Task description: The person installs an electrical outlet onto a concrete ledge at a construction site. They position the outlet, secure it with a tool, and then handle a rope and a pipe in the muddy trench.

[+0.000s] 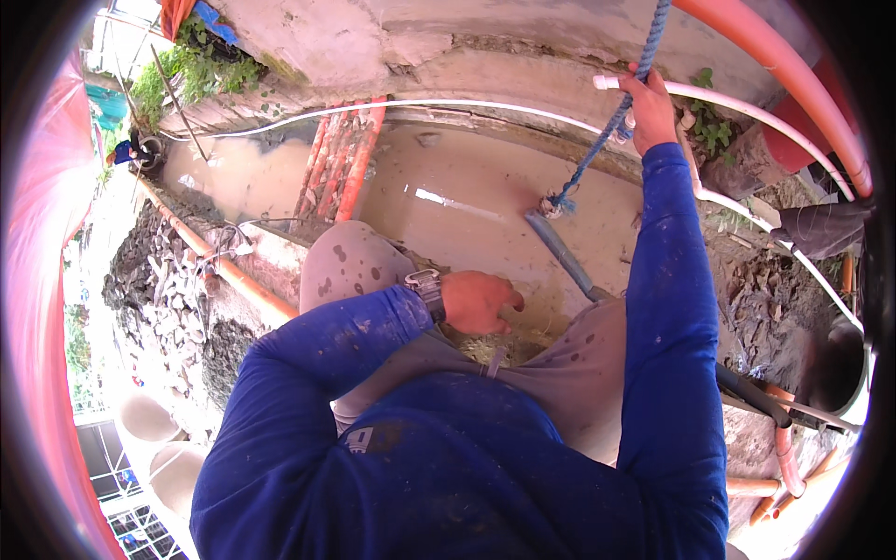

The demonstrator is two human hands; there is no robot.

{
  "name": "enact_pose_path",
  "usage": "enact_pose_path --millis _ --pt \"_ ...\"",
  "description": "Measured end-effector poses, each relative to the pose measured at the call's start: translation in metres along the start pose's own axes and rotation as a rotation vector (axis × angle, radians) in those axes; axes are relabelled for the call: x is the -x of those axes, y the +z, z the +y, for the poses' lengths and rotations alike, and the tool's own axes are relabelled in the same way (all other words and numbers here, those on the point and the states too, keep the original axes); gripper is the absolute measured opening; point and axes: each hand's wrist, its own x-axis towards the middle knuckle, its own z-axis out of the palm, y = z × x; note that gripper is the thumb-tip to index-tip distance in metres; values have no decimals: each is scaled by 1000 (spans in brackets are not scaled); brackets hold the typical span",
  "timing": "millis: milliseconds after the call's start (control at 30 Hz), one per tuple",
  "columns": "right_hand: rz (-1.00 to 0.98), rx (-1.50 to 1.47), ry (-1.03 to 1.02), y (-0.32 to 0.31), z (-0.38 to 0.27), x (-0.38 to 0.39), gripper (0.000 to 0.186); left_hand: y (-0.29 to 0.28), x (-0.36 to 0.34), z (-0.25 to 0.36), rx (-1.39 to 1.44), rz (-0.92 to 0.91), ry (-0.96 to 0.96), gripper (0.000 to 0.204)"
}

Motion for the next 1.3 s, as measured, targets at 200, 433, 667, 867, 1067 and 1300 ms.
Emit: enact_pose_path --millis 200,433,667,867,1067,1300 --pt "25 -2 43 5 -10 7 35 -9 9 6 15 -33 -25 49" --pt "43 36 29 7 -7 5 33 -5 13 0 -5 3 -3 47" --pt "67 -1 67 11 -15 9 31 -10 16 3 -5 -25 -6 48" --pt "52 3 79 17 -11 8 32 -2 17 -4 -11 -3 40 48" --pt "17 3 47 -6 6 -8 40 -7 14 1 -25 -43 3 50" --pt "34 34 104 -2 -1 -3 46 -11 15 3 -23 -67 -5 53"
